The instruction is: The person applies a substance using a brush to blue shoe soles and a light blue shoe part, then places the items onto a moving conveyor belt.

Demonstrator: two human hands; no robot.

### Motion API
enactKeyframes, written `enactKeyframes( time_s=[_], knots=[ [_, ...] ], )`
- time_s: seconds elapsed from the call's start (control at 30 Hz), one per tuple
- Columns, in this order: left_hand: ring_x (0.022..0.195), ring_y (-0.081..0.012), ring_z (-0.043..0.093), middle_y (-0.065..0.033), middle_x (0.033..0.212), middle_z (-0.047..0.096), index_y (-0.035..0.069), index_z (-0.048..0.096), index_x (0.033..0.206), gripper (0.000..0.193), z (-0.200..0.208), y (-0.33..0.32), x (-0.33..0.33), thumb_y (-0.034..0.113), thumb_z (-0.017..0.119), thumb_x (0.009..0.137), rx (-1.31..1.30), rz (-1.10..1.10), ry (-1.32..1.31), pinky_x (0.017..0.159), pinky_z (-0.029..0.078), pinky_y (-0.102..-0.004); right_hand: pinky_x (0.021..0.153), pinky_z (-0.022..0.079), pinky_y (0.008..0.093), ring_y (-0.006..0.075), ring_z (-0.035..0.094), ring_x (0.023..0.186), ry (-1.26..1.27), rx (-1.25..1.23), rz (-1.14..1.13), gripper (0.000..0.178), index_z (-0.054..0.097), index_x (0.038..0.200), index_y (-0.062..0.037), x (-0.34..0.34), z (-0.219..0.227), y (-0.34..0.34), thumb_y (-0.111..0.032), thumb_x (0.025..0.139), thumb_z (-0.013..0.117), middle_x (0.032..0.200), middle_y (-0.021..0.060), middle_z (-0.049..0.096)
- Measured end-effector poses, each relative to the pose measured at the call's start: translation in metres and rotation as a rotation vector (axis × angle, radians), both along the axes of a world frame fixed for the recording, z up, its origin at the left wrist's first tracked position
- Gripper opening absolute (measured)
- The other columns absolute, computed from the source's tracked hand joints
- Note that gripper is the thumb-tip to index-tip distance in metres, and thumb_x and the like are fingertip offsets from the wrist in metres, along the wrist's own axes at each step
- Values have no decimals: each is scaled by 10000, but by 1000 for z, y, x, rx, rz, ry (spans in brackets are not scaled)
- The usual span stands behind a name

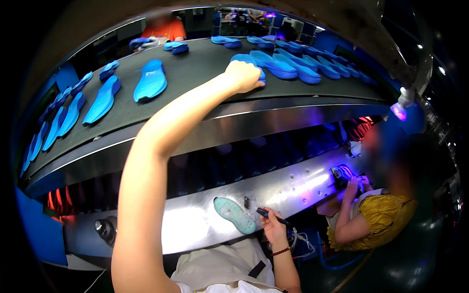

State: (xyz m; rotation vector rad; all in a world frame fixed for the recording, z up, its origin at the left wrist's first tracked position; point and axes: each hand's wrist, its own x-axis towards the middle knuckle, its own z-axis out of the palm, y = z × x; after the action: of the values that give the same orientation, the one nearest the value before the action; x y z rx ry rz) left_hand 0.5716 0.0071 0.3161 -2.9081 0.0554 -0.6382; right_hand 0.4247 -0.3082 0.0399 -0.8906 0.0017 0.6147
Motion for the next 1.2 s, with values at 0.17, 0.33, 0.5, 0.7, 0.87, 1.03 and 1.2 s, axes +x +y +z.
enactKeyframes(
  time_s=[0.17, 0.33, 0.5, 0.7, 0.87, 1.03, 1.2],
  knots=[
    [810, -227, 578, -111, 836, 592, 67, 534, 814, 357, -31, -7, -111, 423, 521, 803, -540, -188, -391, 667, 454, -337, 642, 457, 223, 156, 572, 771, -2, -53, -158, 275, 519, 1037, 15, -2, 1, -11, 47, 765, 549, 1008, 135, 577],
    [923, -152, 520, -59, 936, 514, 40, 437, 1069, 322, -99, -52, -211, 198, 523, 803, -1669, -377, -1154, 833, 429, -295, 629, 437, 207, 138, 550, 759, -43, -102, -137, 234, 540, 998, 32, -2, 0, 4, 16, 766, 566, 925, 90, 581],
    [988, -240, 540, -152, 1117, 507, 35, 297, 1275, 672, -172, -47, -281, 211, 633, 720, -2199, -633, -68, 841, 456, -355, 708, 436, 233, 146, 536, 793, -81, -79, -147, 231, 546, 979, 53, -6, 5, 5, 0, 756, 577, 913, 97, 578],
    [1033, -377, 484, -228, 1165, 455, 82, 259, 1309, 864, -264, -93, -334, 621, 540, 696, -2855, -930, 596, 888, 386, -479, 848, 422, 311, 249, 548, 916, -140, 92, -41, 204, 540, 959, 71, -18, 8, 8, 35, 759, 530, 962, 172, 572],
    [1088, -360, 445, -230, 1218, 409, 75, 247, 1325, 966, -284, -115, -338, 785, 273, 669, -3049, -515, 176, 921, 356, -482, 893, 406, 329, 248, 541, 964, -207, 197, 218, 205, 549, 958, 67, -48, 29, 35, 27, 762, 502, 1002, 184, 569],
    [988, -351, 506, -223, 1137, 466, 79, 315, 1290, 956, -269, -127, -333, 790, 118, 683, -3092, -484, 185, 888, 379, -486, 802, 421, 291, 168, 560, 833, -267, -82, 278, 155, 567, 895, 38, -52, 27, 71, 13, 742, 572, 900, 134, 607],
    [925, -280, 545, -155, 1024, 547, 87, 397, 1218, 835, -271, -138, -328, 715, 88, 763, -2999, -407, 55, 826, 432, -437, 671, 435, 221, 104, 553, 742, -565, -334, 207, 103, 615, 832, -2, -48, 38, 98, -16, 730, 606, 816, 58, 612]
  ],
)
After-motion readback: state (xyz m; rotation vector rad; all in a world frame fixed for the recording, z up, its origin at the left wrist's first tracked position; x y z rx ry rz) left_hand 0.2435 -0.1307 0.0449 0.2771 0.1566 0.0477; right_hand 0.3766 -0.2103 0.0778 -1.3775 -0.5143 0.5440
